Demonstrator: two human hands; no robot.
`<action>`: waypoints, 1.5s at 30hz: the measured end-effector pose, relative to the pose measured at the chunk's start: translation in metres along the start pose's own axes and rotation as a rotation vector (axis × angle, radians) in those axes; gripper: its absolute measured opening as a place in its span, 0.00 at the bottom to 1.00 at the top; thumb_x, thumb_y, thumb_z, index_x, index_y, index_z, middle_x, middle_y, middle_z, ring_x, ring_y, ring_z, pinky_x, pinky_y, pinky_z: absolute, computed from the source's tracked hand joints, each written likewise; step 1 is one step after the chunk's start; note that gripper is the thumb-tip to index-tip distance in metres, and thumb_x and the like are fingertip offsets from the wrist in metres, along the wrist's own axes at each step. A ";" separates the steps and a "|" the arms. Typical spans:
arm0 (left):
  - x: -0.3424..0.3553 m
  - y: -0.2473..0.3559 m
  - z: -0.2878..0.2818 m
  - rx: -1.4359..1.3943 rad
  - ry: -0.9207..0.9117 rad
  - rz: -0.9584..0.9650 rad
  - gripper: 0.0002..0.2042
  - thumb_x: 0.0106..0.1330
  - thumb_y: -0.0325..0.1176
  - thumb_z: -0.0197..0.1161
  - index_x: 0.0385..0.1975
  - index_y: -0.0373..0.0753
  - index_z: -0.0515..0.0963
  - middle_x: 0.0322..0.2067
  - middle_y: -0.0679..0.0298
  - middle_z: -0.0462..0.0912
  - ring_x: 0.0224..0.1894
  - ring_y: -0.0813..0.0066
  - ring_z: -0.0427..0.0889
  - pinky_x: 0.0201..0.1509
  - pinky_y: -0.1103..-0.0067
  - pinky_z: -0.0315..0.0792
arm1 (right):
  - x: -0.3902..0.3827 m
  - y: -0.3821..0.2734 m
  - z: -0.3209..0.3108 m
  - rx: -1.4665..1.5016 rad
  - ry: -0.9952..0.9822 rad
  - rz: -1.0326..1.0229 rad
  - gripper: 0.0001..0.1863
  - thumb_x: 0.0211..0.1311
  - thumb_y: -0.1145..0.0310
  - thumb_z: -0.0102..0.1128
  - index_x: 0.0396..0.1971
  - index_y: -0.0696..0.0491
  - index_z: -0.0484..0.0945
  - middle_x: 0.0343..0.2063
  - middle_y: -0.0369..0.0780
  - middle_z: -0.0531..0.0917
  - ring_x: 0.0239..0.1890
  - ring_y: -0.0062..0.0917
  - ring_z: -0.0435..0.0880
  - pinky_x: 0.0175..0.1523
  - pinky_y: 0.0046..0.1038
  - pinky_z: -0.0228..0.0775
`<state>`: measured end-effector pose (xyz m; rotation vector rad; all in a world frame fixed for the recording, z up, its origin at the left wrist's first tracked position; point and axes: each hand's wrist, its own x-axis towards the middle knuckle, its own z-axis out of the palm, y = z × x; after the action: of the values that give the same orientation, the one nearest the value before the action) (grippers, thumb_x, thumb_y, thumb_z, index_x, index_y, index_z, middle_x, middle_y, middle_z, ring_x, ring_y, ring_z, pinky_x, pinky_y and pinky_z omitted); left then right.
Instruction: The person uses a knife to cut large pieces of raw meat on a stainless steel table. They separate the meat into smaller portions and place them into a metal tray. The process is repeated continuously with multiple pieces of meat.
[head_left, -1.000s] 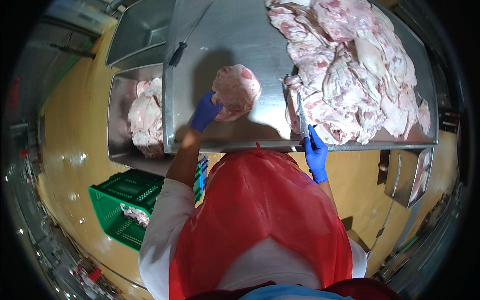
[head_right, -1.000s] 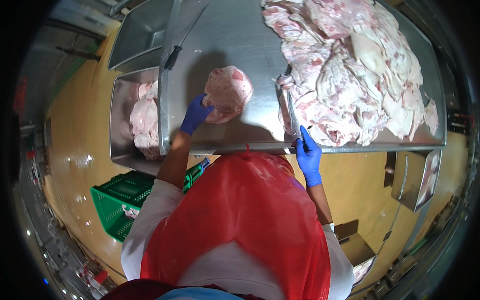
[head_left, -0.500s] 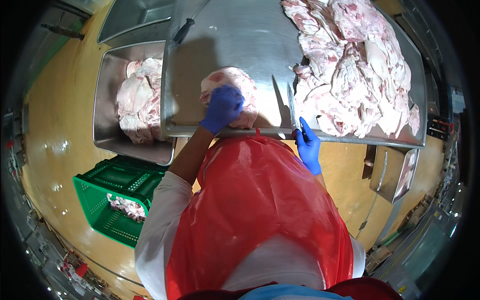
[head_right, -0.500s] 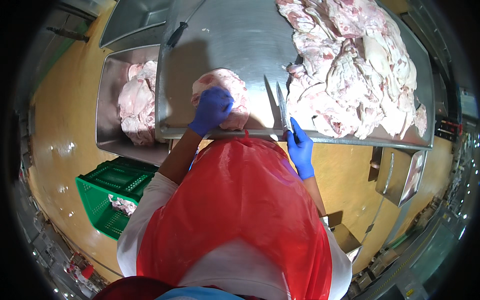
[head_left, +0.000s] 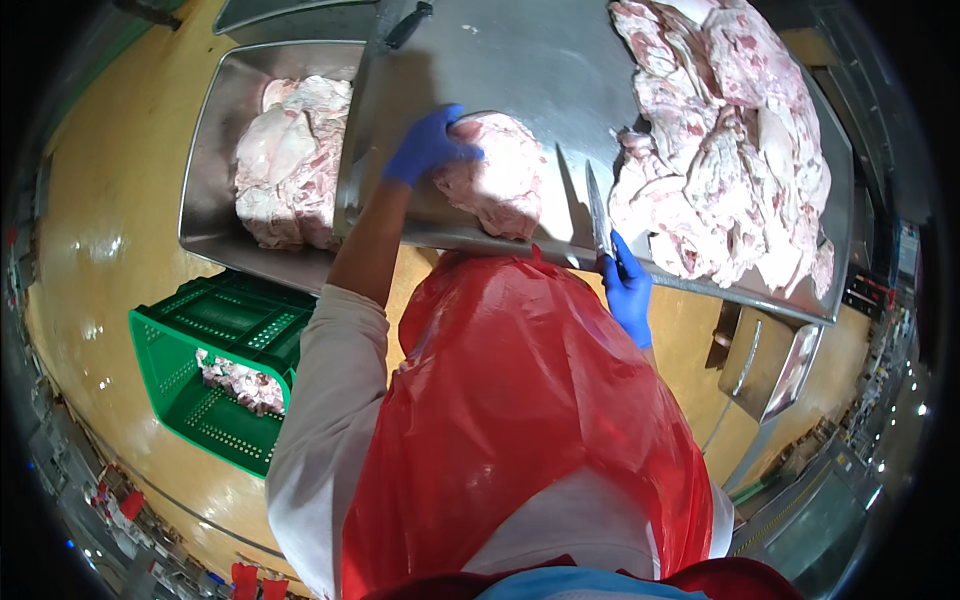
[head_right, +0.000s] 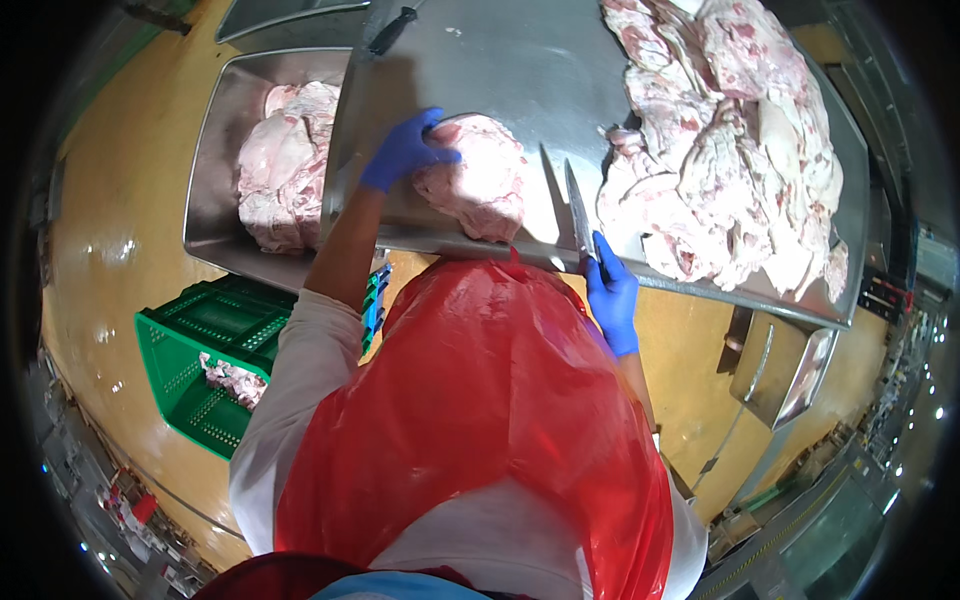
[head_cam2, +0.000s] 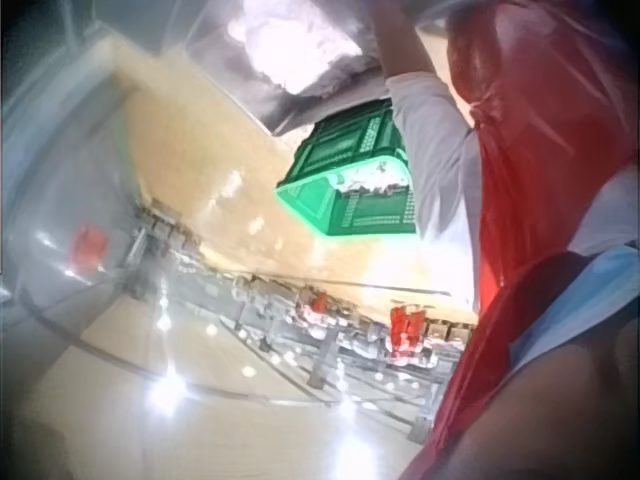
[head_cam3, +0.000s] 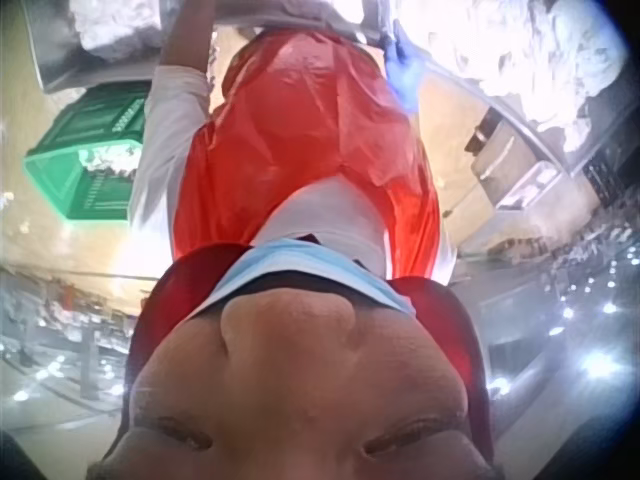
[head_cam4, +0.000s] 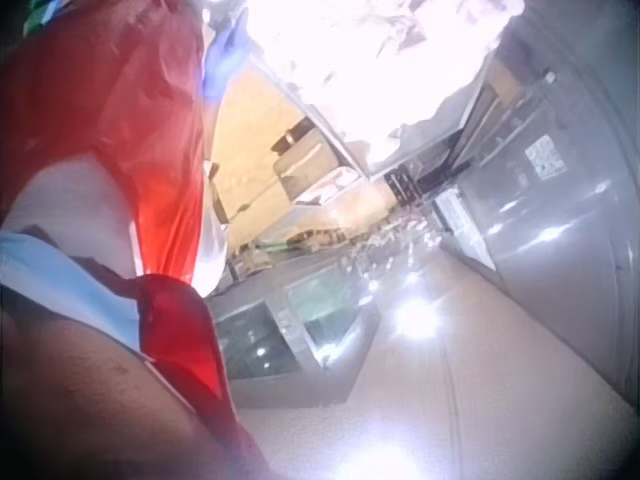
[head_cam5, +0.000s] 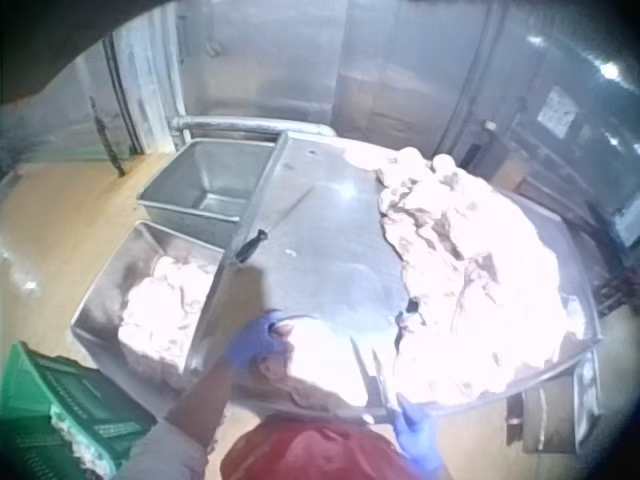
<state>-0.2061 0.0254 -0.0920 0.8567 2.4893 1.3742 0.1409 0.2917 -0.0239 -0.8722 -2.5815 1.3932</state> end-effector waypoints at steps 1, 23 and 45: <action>0.004 -0.002 0.007 -0.012 -0.083 -0.056 0.25 0.52 0.43 0.79 0.44 0.31 0.84 0.35 0.58 0.88 0.37 0.69 0.85 0.47 0.71 0.79 | 0.003 -0.006 0.001 0.034 0.004 0.005 0.24 0.70 0.76 0.59 0.66 0.52 0.75 0.29 0.35 0.86 0.29 0.13 0.79 0.39 0.19 0.73; 0.016 0.116 -0.077 0.281 0.759 0.133 0.20 0.61 0.34 0.74 0.49 0.31 0.78 0.44 0.54 0.83 0.45 0.61 0.81 0.53 0.69 0.76 | -0.050 0.052 -0.032 0.224 0.360 0.190 0.23 0.71 0.77 0.58 0.65 0.55 0.75 0.33 0.35 0.87 0.34 0.14 0.84 0.42 0.21 0.78; 0.115 0.290 0.288 -0.682 -0.437 -0.299 0.16 0.57 0.25 0.73 0.45 0.29 0.83 0.34 0.64 0.86 0.33 0.78 0.83 0.36 0.79 0.76 | -0.060 0.094 -0.053 0.453 0.758 0.330 0.21 0.69 0.77 0.59 0.62 0.59 0.78 0.36 0.35 0.87 0.33 0.11 0.80 0.40 0.19 0.75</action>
<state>-0.0663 0.4160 -0.0016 0.5255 1.5802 1.5604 0.2500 0.3399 -0.0552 -1.4224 -1.5450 1.2838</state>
